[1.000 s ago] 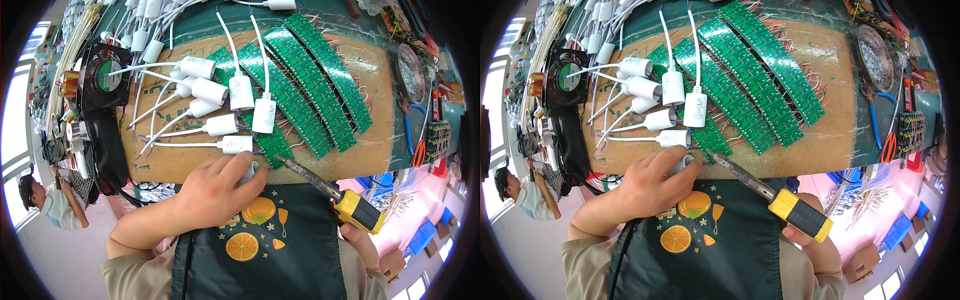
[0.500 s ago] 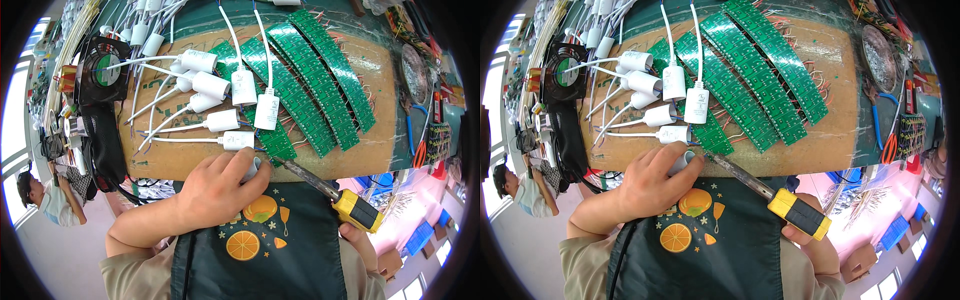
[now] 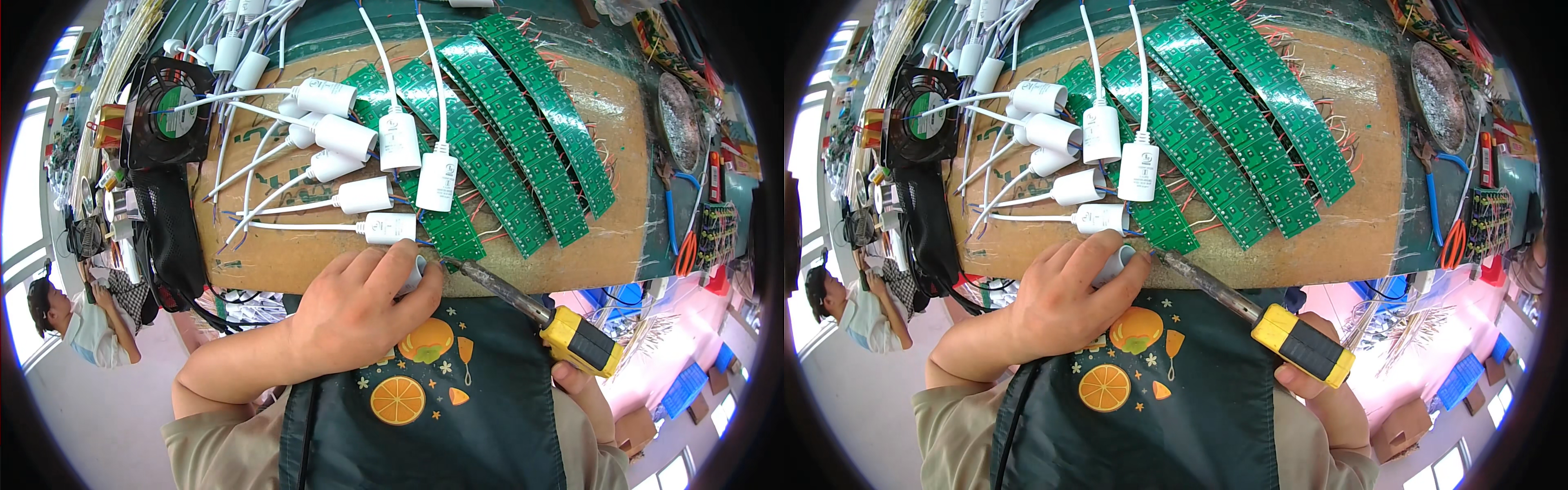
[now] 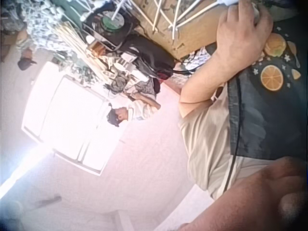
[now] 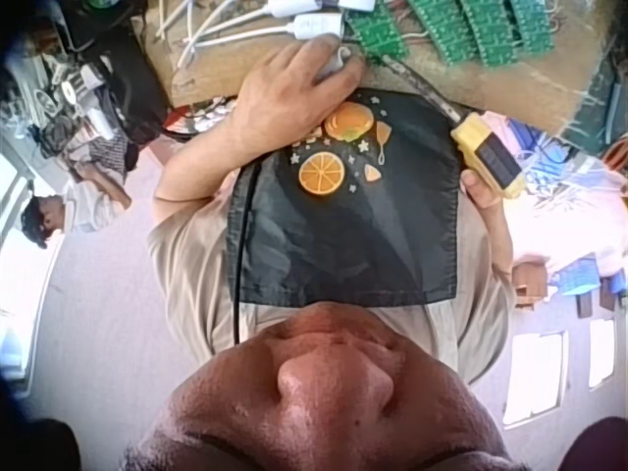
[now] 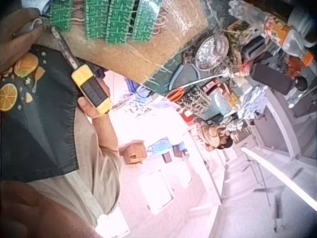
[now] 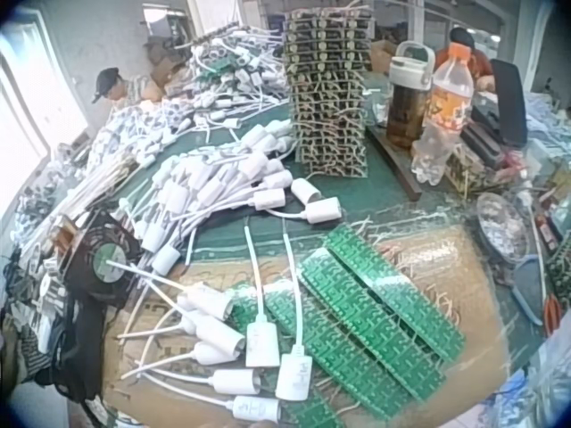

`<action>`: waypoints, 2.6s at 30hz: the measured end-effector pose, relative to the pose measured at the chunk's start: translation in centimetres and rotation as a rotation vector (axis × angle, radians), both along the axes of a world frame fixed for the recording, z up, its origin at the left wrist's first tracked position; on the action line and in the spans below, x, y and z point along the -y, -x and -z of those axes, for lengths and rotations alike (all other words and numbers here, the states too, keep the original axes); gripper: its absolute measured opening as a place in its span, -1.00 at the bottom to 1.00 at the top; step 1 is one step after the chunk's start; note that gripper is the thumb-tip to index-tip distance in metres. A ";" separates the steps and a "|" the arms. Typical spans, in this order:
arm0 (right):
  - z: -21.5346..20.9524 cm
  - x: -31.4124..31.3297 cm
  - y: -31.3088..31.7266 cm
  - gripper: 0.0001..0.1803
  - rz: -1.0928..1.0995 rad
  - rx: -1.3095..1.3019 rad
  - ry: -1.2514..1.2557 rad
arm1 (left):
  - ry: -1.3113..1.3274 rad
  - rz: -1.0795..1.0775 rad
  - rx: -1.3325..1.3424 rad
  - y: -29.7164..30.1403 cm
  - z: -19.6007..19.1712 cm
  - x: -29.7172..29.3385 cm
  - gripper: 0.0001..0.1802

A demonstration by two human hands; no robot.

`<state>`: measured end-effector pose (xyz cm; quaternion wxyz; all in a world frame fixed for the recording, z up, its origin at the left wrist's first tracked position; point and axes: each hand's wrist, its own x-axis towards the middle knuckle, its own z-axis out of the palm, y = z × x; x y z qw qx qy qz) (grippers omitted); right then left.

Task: The person aligns white wired components onto green circuit boards and solders them in place using a soldering gun.

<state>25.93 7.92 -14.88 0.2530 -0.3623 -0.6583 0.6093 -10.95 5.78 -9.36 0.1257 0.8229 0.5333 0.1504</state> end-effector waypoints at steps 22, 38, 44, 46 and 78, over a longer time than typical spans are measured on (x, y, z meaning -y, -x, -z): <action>0.6 0.9 -0.9 -0.49 0.058 -0.052 0.114 | 0.008 0.004 -0.019 0.0 -0.1 -0.1 -0.59; 0.5 0.5 -1.0 -0.47 0.039 -0.028 0.070 | -0.023 0.027 0.021 0.2 0.1 -0.1 -0.58; 0.3 0.6 -0.9 -0.49 0.059 -0.066 0.126 | -0.041 0.036 -0.016 0.1 0.1 -0.2 -0.58; 0.1 0.6 -0.6 -0.50 0.079 -0.056 0.170 | -0.046 0.039 -0.043 0.1 0.0 -0.1 -0.57; -3.2 -16.9 -0.5 -0.56 1.115 -0.329 0.227 | -0.078 0.100 -0.127 0.2 -0.7 -0.7 -0.62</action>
